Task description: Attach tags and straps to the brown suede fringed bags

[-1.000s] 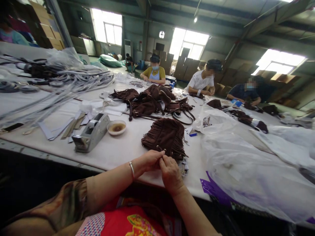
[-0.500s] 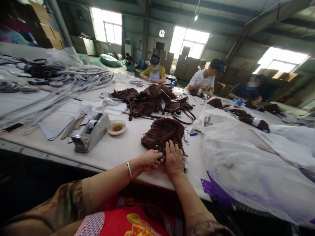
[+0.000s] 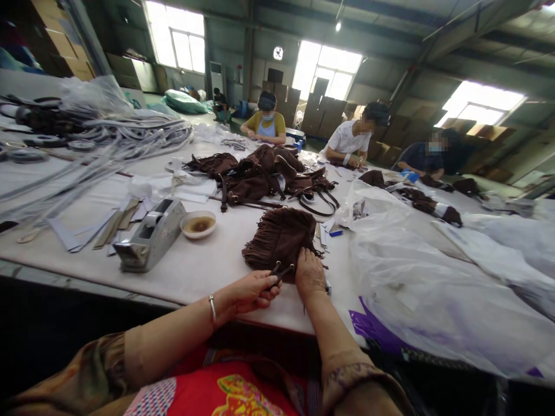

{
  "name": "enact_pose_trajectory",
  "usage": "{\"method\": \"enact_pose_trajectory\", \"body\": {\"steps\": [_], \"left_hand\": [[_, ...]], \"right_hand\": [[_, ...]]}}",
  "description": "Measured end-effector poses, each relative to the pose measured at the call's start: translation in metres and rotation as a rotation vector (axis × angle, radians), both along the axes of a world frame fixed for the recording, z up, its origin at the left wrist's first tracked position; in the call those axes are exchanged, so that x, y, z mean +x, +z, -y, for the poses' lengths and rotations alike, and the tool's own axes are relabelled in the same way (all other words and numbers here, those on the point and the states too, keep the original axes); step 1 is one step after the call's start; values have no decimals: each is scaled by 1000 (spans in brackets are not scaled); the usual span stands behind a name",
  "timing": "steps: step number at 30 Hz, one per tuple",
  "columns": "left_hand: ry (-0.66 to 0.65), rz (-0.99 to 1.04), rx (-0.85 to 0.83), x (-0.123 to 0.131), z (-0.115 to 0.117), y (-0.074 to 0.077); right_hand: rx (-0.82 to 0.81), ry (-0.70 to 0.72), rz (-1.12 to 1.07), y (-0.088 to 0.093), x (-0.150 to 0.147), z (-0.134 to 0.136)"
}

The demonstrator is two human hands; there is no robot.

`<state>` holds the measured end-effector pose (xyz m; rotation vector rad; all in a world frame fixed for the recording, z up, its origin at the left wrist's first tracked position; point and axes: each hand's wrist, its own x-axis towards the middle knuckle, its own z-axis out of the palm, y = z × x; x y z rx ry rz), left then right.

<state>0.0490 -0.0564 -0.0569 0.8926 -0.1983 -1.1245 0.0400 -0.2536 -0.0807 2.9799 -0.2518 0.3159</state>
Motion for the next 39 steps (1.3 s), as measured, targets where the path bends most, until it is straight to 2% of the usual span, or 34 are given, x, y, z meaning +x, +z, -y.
{"method": "enact_pose_trajectory", "body": {"steps": [4,7,9,11,14,16,18,20,22,26,29,31,36,39], "left_hand": [[114,85,163,-7,8,-1],[162,88,205,-11,13,-2],[192,56,206,-12,17,-3],[207,23,195,-14,21,-5],[166,9,161,-15,25,-6],[127,13,139,-15,24,-7],[100,6,111,-15,22,-6],[73,3,74,-16,22,-5],[95,29,80,-17,26,-4],[211,61,225,-21,40,-5],[218,56,253,-22,45,-7],[190,36,219,-22,44,-7],[-40,-134,105,-20,32,-3],[-14,-168,53,-17,29,-6]], "right_hand": [[104,87,-4,13,-23,7],[323,113,203,20,-55,4],[631,53,283,20,-76,-8],[1067,-46,177,18,-90,-27],[1720,-160,-5,15,-94,-57],[2003,-223,25,14,-88,-70],[2151,-260,47,12,-82,-75],[2191,-278,43,10,-78,-77],[2161,-285,60,8,-76,-79],[2099,-266,168,5,-79,-86],[2065,-263,203,3,-85,-89],[2055,-268,195,2,-88,-88],[2155,-329,224,10,-87,-85],[2178,-353,236,17,-80,-86]]}}
